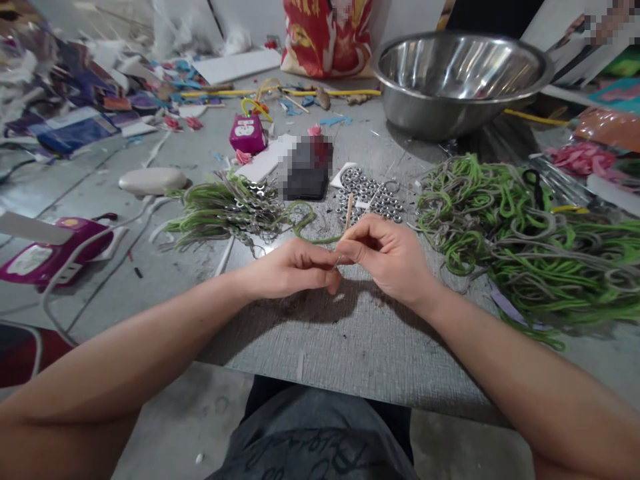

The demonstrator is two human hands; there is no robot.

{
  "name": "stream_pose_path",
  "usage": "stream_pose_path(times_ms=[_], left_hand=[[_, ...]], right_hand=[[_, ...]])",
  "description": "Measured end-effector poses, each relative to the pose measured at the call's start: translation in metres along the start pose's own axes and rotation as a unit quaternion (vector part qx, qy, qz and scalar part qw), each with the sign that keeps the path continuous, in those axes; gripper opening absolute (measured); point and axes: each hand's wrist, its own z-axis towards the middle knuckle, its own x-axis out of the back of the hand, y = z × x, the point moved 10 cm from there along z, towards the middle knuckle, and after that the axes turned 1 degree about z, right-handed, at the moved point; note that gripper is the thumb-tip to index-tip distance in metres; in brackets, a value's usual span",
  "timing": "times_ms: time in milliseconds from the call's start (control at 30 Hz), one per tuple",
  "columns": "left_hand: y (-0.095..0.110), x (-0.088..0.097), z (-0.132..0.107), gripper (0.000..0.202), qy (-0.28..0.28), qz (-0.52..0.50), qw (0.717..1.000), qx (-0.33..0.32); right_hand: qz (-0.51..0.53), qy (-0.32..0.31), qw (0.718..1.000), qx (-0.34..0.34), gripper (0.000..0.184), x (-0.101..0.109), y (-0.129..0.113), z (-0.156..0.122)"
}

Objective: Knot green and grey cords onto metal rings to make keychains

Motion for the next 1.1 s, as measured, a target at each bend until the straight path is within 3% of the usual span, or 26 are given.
stream_pose_path(times_ms=[700, 800, 933, 1000, 1100], left_hand=[[-0.007, -0.011, -0.002, 0.02, -0.051, -0.057, 0.997, 0.008], [-0.004, -0.012, -0.002, 0.02, -0.051, -0.079, 0.996, -0.008], [0.002, -0.012, -0.002, 0.017, -0.038, -0.131, 0.99, -0.04], [0.003, -0.012, -0.002, 0.019, -0.031, -0.172, 0.983, -0.05], [0.005, -0.011, -0.003, 0.037, -0.026, -0.219, 0.973, -0.061]], right_hand=[[0.163, -0.019, 0.973, -0.161, 0.026, -0.018, 0.032, -0.006], [0.219, -0.008, 0.951, -0.219, 0.027, -0.022, 0.043, -0.011], [0.314, -0.013, 0.892, -0.327, 0.029, -0.036, 0.056, -0.023], [0.347, 0.001, 0.872, -0.345, 0.028, -0.036, 0.057, -0.026], [0.376, 0.042, 0.862, -0.336, 0.028, -0.029, 0.057, -0.023]])
